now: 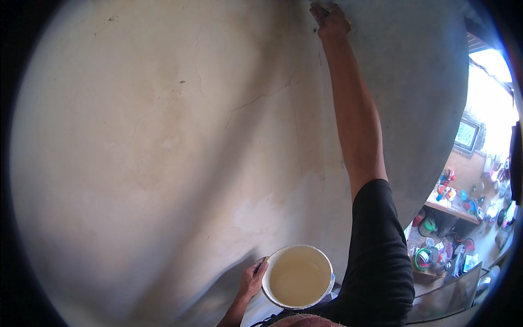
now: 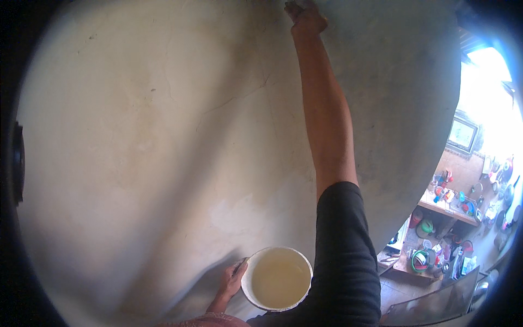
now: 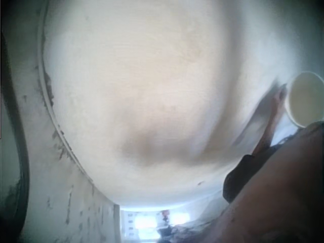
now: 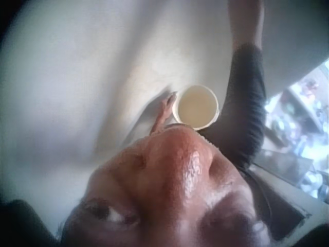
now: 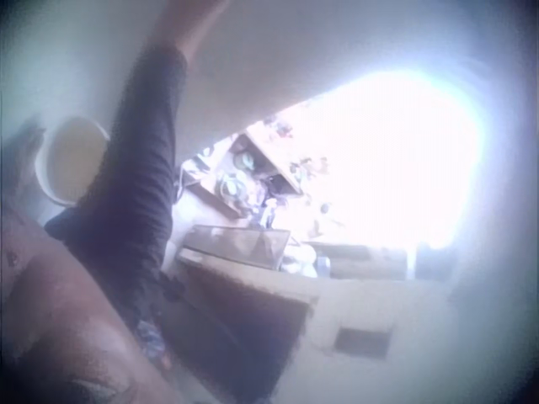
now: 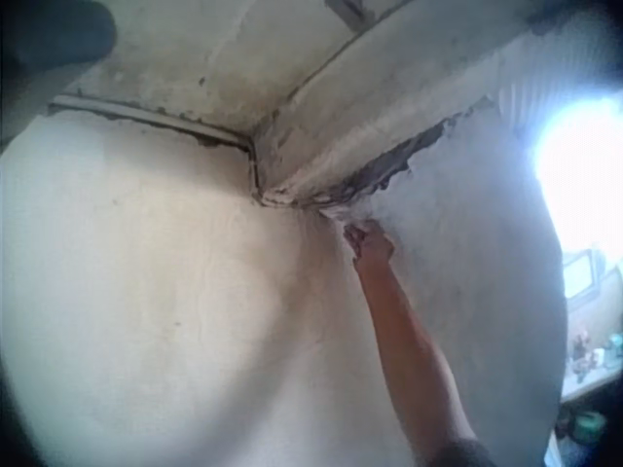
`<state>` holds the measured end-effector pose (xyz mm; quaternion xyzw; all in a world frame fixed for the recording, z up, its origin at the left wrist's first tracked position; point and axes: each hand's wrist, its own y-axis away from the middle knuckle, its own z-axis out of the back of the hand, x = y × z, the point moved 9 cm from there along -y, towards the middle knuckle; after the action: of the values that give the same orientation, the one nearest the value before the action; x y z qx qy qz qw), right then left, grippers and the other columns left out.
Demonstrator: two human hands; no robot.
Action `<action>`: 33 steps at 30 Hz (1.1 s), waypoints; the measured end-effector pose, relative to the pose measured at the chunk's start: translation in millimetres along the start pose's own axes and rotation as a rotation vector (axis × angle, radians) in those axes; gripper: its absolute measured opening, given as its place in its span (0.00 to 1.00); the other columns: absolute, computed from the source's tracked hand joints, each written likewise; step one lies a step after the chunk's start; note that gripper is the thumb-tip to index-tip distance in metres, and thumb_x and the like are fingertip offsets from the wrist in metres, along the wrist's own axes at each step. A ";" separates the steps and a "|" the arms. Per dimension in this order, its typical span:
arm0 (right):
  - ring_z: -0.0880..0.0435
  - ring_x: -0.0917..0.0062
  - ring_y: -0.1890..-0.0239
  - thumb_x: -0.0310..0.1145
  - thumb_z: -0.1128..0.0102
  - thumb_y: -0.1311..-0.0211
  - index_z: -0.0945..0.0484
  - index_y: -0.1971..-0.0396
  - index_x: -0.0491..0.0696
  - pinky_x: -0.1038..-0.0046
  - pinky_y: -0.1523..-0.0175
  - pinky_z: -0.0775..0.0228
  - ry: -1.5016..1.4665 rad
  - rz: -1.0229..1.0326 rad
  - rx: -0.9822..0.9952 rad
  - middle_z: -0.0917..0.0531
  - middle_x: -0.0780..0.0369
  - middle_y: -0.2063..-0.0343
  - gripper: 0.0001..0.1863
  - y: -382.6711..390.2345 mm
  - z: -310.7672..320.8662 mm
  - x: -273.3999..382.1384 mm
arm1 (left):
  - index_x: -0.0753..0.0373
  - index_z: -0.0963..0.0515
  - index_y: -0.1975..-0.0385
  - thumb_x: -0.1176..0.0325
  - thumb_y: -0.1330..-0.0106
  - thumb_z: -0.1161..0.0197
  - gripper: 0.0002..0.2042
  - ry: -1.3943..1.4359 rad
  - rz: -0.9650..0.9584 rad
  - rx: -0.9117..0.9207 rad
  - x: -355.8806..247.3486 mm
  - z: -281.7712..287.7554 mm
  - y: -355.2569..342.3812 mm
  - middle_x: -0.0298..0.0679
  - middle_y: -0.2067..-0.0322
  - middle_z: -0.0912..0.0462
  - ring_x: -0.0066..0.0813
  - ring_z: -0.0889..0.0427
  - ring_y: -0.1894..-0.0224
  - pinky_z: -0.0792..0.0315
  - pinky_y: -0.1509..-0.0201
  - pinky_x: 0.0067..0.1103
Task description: The person paints an indoor wall and corner using a brush dipped into a bucket of light-colored paint.
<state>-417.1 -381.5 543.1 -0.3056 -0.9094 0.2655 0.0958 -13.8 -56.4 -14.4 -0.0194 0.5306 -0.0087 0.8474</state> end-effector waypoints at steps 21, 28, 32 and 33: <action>0.15 0.67 0.82 0.35 0.35 0.42 0.20 0.69 0.32 0.68 0.76 0.19 1.224 0.220 -0.113 0.14 0.52 0.75 0.17 58.3 64.1 98.6 | 0.66 0.22 0.44 0.54 0.26 0.45 0.22 0.029 -0.066 0.062 -11.6 -7.7 -7.8 0.48 0.56 0.13 0.27 0.15 0.54 0.25 0.48 0.25; 0.14 0.60 0.78 0.33 0.43 0.35 0.28 0.59 0.29 0.64 0.73 0.17 0.432 0.153 -0.015 0.15 0.46 0.74 0.18 -23.5 -37.5 69.3 | 0.67 0.23 0.43 0.56 0.25 0.45 0.22 0.020 -0.045 0.014 -7.7 -0.1 -0.4 0.48 0.55 0.13 0.29 0.15 0.52 0.25 0.48 0.25; 0.16 0.61 0.82 0.30 0.43 0.36 0.27 0.65 0.29 0.64 0.74 0.19 0.308 0.228 -0.004 0.17 0.46 0.79 0.14 -9.7 2.6 55.8 | 0.66 0.23 0.43 0.57 0.25 0.45 0.20 0.030 -0.076 0.038 -15.6 -8.2 -6.3 0.47 0.56 0.13 0.28 0.15 0.53 0.25 0.49 0.25; 0.16 0.62 0.83 0.29 0.43 0.36 0.26 0.67 0.30 0.64 0.75 0.19 0.359 0.223 -0.027 0.17 0.47 0.80 0.13 4.4 23.1 48.6 | 0.66 0.23 0.43 0.57 0.25 0.45 0.20 0.024 -0.072 0.031 -18.4 -8.2 -4.8 0.48 0.57 0.13 0.28 0.15 0.54 0.25 0.49 0.25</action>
<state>-461.3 -358.9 521.9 -0.4478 -0.8419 0.2035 0.2220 -29.1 -60.8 -1.2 -0.0254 0.5396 -0.0474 0.8402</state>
